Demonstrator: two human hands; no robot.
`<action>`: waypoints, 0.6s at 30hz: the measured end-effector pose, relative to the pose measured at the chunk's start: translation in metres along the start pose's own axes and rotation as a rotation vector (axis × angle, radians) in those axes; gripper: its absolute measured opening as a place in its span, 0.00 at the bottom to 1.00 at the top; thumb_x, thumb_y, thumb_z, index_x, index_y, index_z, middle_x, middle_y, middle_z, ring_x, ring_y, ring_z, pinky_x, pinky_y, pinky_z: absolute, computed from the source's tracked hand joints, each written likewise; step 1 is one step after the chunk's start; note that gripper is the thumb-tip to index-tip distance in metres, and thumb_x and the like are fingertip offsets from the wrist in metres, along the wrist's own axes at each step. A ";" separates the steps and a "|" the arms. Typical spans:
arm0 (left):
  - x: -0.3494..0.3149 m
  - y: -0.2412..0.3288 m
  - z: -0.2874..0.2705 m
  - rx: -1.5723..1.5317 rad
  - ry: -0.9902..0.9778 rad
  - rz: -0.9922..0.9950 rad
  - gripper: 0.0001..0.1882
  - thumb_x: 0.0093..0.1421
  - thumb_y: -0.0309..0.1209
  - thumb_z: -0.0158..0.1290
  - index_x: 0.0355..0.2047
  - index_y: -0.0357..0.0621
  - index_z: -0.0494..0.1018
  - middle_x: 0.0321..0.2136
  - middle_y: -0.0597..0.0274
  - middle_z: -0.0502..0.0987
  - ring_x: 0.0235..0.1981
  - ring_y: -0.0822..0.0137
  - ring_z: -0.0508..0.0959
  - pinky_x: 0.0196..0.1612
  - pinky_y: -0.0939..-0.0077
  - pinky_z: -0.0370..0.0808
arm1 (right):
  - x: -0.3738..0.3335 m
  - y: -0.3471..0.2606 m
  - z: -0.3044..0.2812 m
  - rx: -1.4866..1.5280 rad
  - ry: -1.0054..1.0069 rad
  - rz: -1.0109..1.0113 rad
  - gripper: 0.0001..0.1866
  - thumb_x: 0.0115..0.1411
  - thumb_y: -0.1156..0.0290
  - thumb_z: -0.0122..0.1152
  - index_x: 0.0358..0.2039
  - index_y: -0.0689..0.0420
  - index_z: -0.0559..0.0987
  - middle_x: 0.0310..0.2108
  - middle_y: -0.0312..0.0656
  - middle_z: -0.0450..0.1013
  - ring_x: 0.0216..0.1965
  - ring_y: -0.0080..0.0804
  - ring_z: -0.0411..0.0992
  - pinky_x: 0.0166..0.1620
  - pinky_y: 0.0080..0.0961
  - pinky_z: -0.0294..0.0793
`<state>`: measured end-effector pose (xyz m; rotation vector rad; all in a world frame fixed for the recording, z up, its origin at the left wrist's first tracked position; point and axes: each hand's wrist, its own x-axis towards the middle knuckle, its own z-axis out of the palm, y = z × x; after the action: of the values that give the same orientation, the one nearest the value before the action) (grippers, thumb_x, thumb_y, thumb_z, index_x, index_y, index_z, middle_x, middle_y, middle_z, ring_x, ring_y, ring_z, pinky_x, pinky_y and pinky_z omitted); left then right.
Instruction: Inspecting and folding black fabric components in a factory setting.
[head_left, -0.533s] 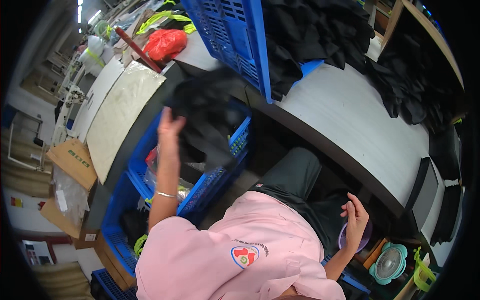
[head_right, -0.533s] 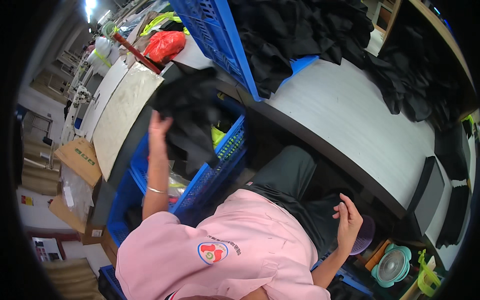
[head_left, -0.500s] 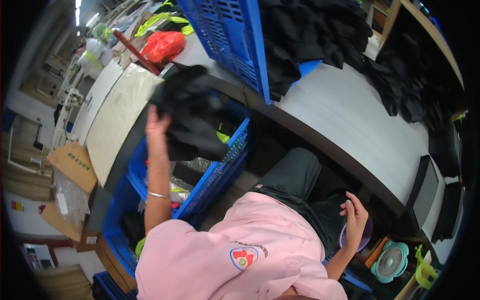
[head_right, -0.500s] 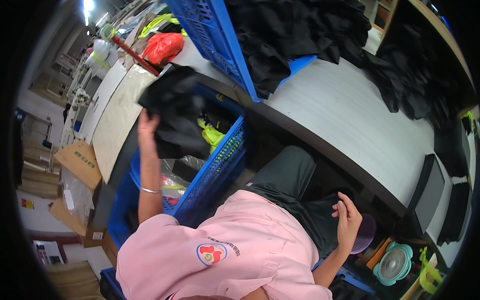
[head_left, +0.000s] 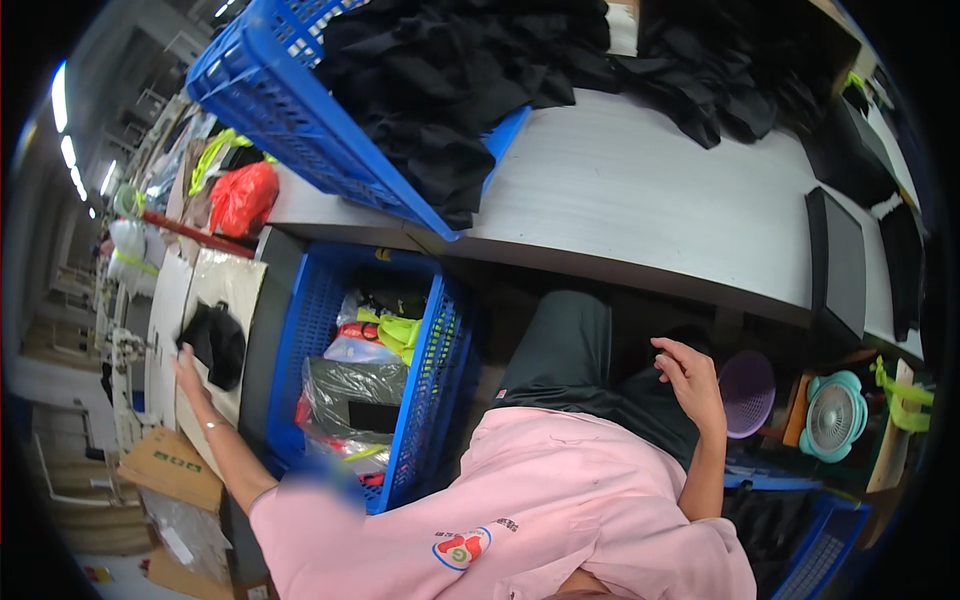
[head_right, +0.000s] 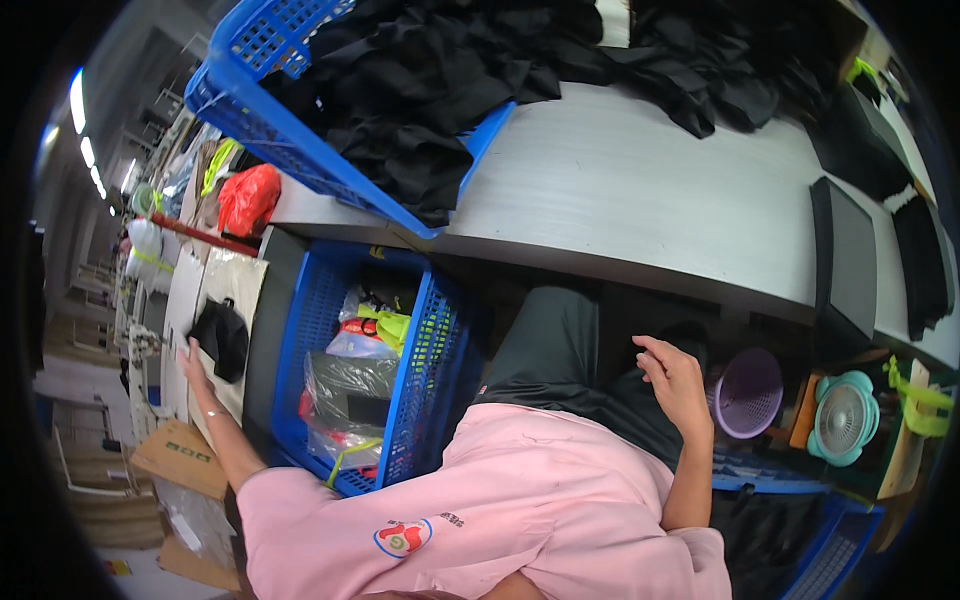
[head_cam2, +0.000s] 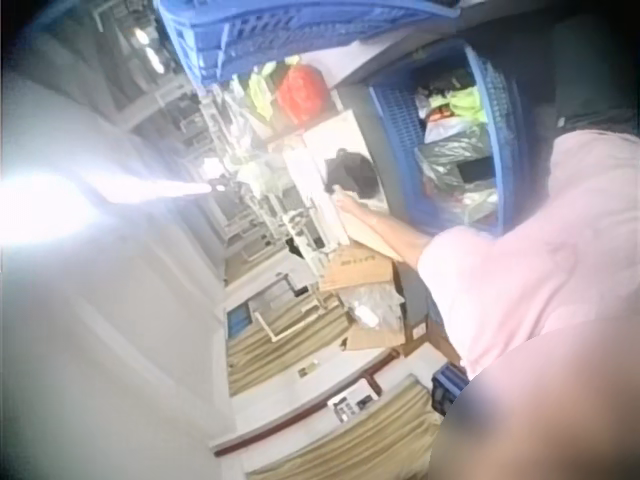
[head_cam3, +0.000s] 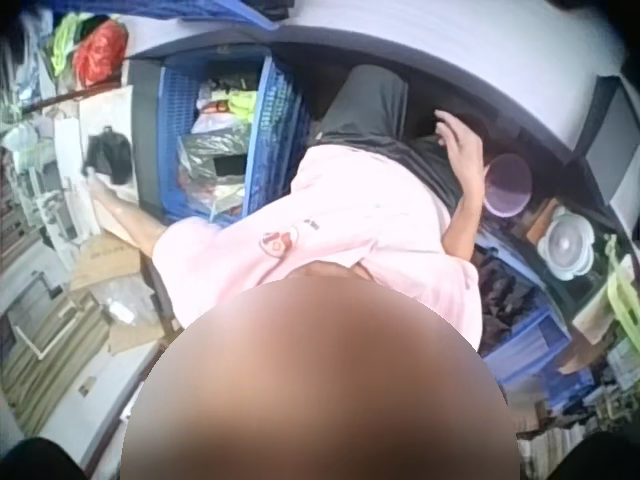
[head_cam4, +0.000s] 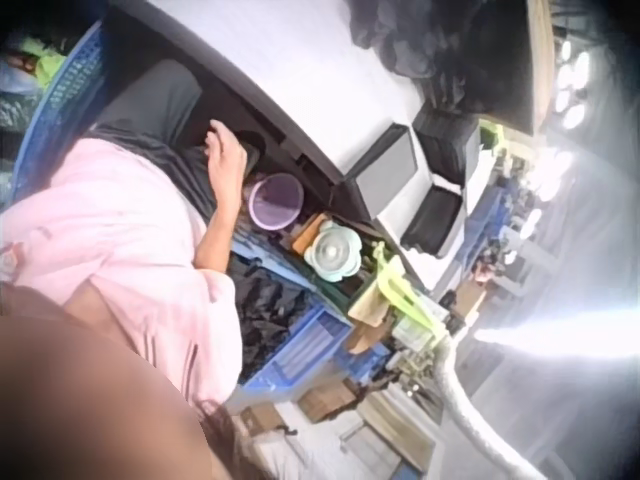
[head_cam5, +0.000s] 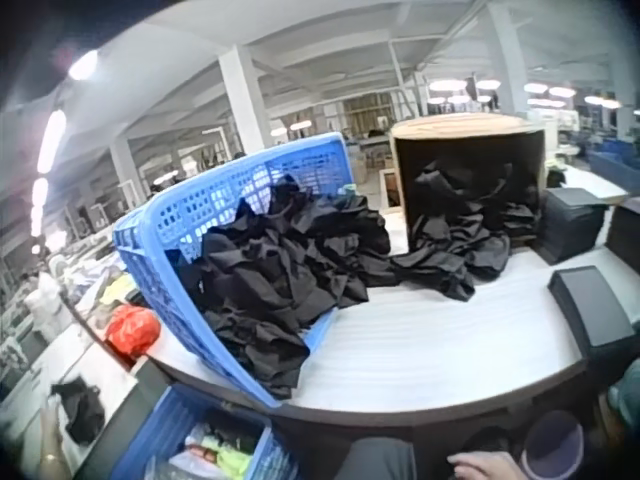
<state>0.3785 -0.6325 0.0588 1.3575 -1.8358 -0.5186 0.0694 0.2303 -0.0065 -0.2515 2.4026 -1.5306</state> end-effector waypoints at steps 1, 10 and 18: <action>-0.011 -0.010 0.015 -0.028 -0.235 0.035 0.46 0.62 0.52 0.58 0.68 0.31 0.56 0.65 0.44 0.64 0.65 0.58 0.66 0.67 0.67 0.58 | -0.001 0.001 -0.001 -0.045 -0.028 -0.010 0.14 0.64 0.78 0.56 0.49 0.63 0.80 0.31 0.42 0.78 0.27 0.23 0.74 0.33 0.19 0.75; -0.231 0.117 0.154 0.224 -0.050 0.704 0.15 0.60 0.31 0.58 0.47 0.41 0.78 0.48 0.53 0.79 0.52 0.53 0.75 0.55 0.61 0.70 | 0.002 0.005 -0.017 -0.139 0.009 -0.046 0.13 0.62 0.75 0.59 0.47 0.62 0.79 0.34 0.50 0.78 0.32 0.43 0.77 0.37 0.33 0.74; -0.447 0.321 0.211 -0.386 -0.611 1.275 0.12 0.55 0.18 0.59 0.40 0.40 0.80 0.47 0.53 0.78 0.52 0.50 0.75 0.61 0.54 0.68 | -0.006 0.021 -0.012 -0.140 -0.055 -0.020 0.14 0.62 0.73 0.60 0.48 0.60 0.80 0.40 0.51 0.79 0.38 0.48 0.78 0.41 0.34 0.76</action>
<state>0.0736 -0.1314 0.0035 -0.3954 -2.4418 -0.5339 0.0713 0.2511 -0.0194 -0.3431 2.4744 -1.3467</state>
